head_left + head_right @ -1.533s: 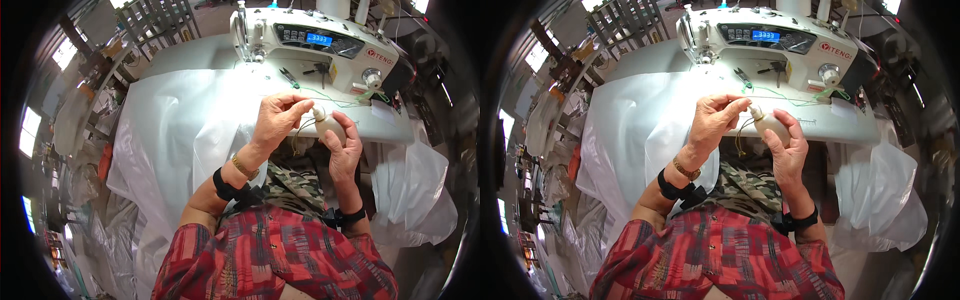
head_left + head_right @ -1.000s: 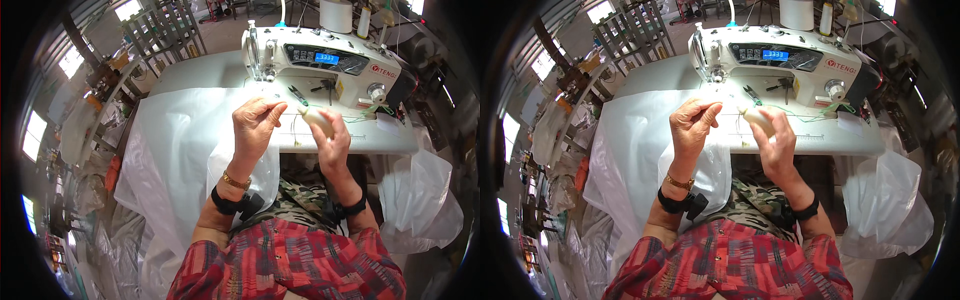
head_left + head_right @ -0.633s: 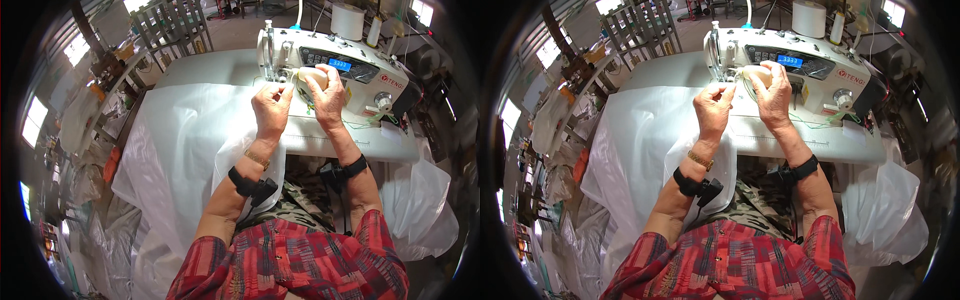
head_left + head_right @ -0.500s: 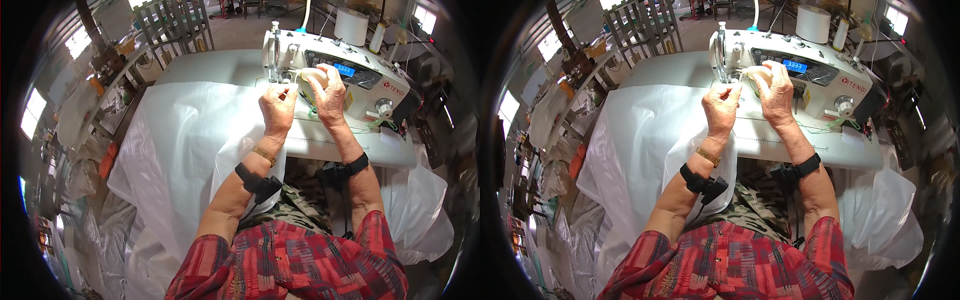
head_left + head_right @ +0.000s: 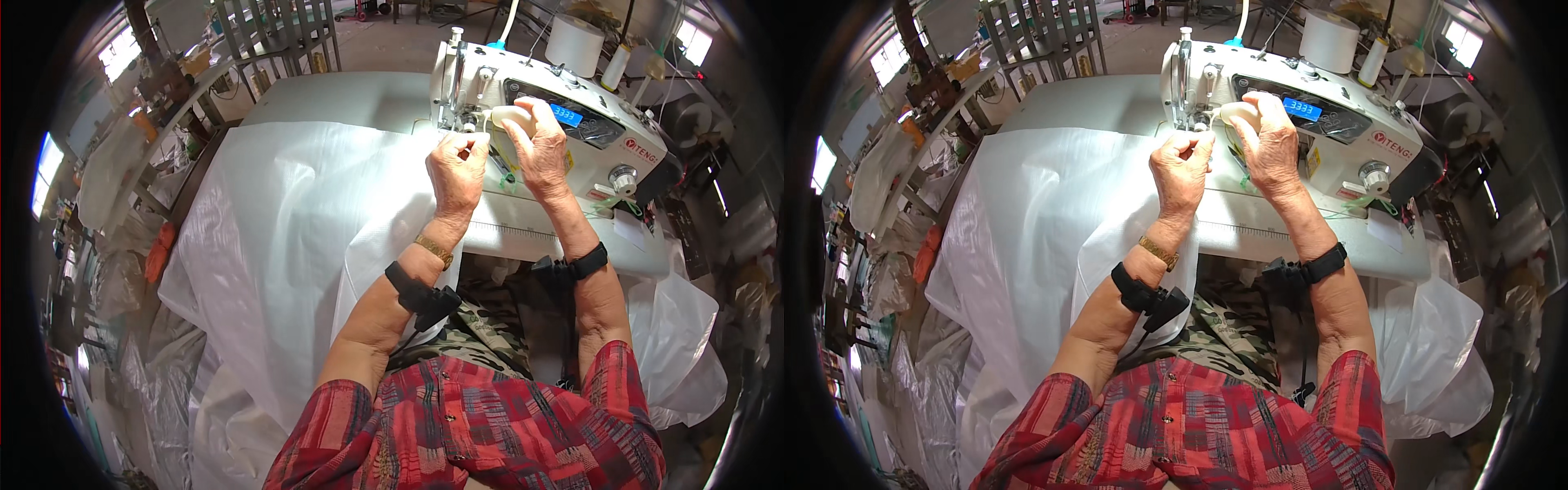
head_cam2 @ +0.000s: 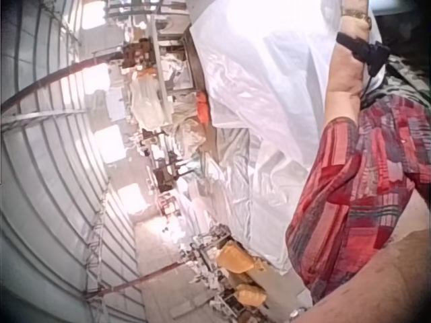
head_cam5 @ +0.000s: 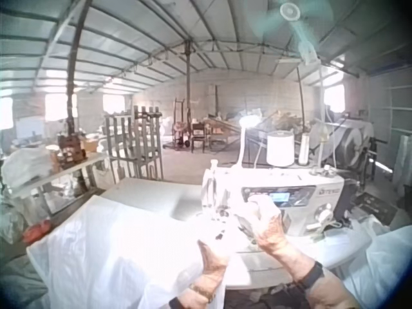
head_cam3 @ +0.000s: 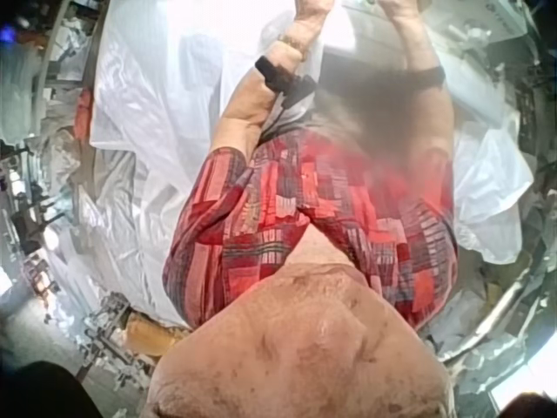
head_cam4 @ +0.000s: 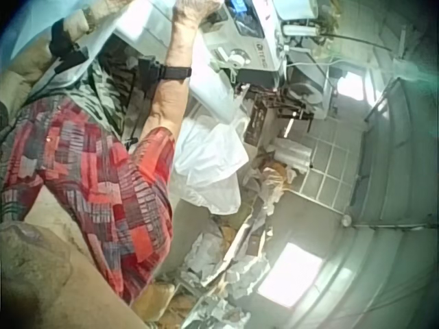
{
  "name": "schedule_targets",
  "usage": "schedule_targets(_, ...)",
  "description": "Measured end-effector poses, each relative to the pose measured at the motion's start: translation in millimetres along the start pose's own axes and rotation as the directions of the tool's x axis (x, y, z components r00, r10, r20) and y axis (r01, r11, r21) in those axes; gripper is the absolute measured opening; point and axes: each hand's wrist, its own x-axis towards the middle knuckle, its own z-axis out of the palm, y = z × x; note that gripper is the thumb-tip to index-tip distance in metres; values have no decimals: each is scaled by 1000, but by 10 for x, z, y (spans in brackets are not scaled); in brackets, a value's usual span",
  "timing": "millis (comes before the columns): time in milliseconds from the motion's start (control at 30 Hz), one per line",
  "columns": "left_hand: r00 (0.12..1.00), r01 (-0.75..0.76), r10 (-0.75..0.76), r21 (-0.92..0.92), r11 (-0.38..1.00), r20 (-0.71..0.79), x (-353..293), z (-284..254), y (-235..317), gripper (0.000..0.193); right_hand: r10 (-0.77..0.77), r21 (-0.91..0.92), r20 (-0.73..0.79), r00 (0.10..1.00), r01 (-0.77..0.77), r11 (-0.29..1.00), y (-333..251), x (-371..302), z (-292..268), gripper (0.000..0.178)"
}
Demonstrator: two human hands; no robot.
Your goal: Sewing the edges and long seams of large white plastic sheets using an industrial sewing machine.
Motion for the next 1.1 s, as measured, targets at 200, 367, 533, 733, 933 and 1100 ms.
schedule_targets(200,1000,28,-28,-9,1000,11,-11,8,16,13,3,19,11,1000,-3,1000,7,16,-25,32)
schedule_targets(367,998,63,-63,-47,997,14,-17,7,52,13,9,37,20,1000,-9,999,21,24,-33,31)
schedule_targets(533,992,124,-123,-129,984,16,-18,12,99,11,59,82,7,998,-59,995,9,9,-51,30)
schedule_targets(733,972,237,-229,-250,939,60,48,-7,101,12,170,101,-85,982,-162,982,-16,-141,20,27)
schedule_targets(933,967,256,-248,-204,945,64,26,-14,98,12,193,97,-83,978,-185,978,8,-165,59,28)
schedule_targets(1100,958,285,-277,-190,939,70,28,-34,90,12,167,103,-65,984,-160,982,36,-147,66,28)
